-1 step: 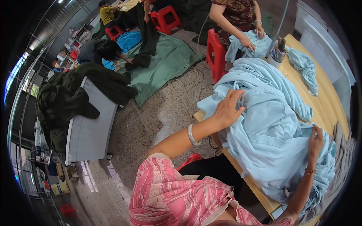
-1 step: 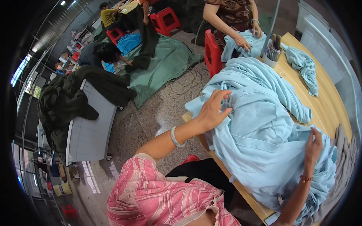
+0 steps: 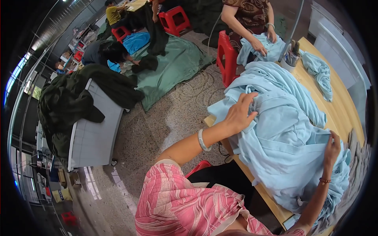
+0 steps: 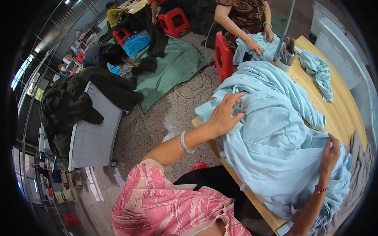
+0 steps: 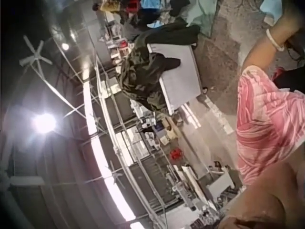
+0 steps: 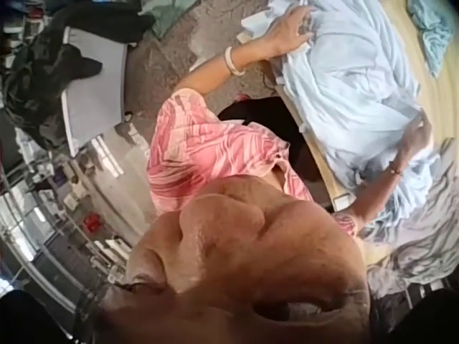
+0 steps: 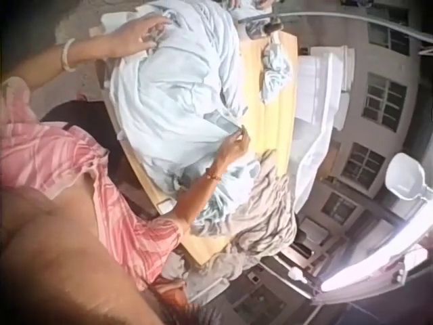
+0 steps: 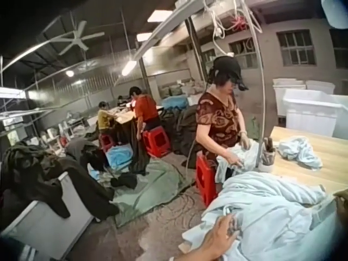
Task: The person is inspecting a light blue garment for loose threads or defects at a factory workbench.
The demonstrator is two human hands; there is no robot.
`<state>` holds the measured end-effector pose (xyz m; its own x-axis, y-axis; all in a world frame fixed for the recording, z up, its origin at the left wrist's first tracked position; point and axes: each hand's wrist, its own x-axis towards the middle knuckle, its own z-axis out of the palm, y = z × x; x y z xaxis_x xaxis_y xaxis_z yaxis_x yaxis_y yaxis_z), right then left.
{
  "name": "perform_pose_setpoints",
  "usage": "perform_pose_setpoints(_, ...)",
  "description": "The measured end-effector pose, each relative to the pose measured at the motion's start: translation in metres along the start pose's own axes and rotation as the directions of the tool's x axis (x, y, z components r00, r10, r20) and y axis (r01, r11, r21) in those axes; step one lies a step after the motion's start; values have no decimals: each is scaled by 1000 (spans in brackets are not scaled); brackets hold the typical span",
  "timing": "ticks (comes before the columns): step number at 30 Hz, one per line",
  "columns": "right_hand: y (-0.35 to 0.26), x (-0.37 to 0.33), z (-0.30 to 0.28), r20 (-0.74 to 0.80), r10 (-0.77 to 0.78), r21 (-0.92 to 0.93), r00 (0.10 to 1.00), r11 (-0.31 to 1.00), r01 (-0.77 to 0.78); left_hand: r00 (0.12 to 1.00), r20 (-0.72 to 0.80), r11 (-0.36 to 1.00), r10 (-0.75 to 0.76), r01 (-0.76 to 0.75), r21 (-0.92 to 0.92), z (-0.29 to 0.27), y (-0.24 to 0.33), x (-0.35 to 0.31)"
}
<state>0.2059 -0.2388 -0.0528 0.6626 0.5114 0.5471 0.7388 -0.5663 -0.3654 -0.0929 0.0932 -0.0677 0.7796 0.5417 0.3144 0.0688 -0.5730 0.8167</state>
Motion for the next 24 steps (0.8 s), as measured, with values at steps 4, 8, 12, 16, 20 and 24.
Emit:
perform_pose_setpoints(4, 20, 10, -56, -110, 81, 103, 991, 992, -70, 996, 89, 993, 18, -29, 117, 0, 0, 2)
perform_pose_setpoints(8, 34, 14, -125, -386, 91, 168, 918, 985, -27, 990, 135, 986, -39, 17, 163, 3, 2, 5)
perform_pose_setpoints(12, 28, -6, -192, -594, 130, 1, 794, 987, -161, 968, 64, 955, 244, -251, 156, 5, 6, -3)
perform_pose_setpoints(16, 10, -61, -217, -488, -28, -303, 873, 943, -139, 924, 115, 905, 364, -380, 193, 11, 20, -28)
perform_pose_setpoints(20, -4, -112, -200, -263, 327, -122, 908, 922, -367, 962, 270, 996, 45, -22, -87, 13, 42, -53)
perform_pose_setpoints(24, -1, -140, -192, -147, 371, -165, 917, 905, -392, 878, 455, 970, 147, -37, -241, 2, 53, -65)
